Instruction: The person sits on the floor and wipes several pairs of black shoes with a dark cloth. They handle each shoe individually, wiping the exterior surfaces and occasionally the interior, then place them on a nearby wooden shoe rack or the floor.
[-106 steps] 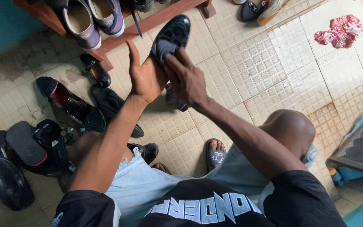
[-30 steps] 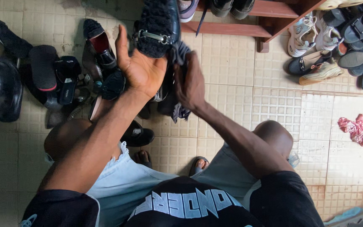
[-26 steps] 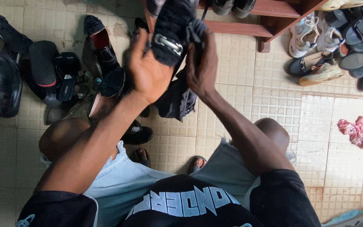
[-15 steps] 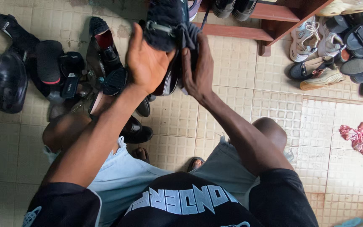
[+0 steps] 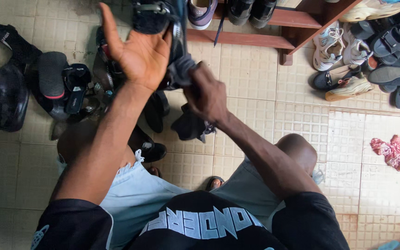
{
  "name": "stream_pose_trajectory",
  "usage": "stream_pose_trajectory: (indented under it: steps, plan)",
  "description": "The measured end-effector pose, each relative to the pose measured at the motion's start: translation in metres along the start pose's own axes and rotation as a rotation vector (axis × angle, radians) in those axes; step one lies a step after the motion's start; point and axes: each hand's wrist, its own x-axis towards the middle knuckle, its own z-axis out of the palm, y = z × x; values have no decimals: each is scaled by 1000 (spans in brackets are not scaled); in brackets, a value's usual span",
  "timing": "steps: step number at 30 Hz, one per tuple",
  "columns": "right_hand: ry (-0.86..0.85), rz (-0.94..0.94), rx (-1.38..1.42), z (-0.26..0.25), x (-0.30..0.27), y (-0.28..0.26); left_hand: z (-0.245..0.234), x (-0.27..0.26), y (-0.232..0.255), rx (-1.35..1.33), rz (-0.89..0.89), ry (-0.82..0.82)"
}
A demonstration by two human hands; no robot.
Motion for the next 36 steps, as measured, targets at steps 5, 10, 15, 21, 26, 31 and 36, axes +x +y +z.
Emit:
stream_pose_trajectory:
  steps: [5, 10, 15, 21, 26, 31, 36]
  plan:
    - [329, 13, 162, -13, 19, 34, 6, -17, -51, 32, -141, 37]
    - [435, 139, 187, -28, 30, 74, -13, -31, -84, 628, -322, 16]
    - [417, 377, 217, -28, 25, 82, 0, -23, -70, 1416, -408, -118]
    - [340, 59, -82, -39, 32, 90, -13, -32, -73, 1806, -103, -412]
    - [-11, -35, -108, -18, 20, 44, -54, -41, -82, 1828, -586, -431]
    - [-351, -126, -67, -6, 18, 15, -79, -63, -84, 1850, -826, -463]
    - [-385, -149, -108, -4, 17, 15, -71, -57, -80, 1890, -854, -469]
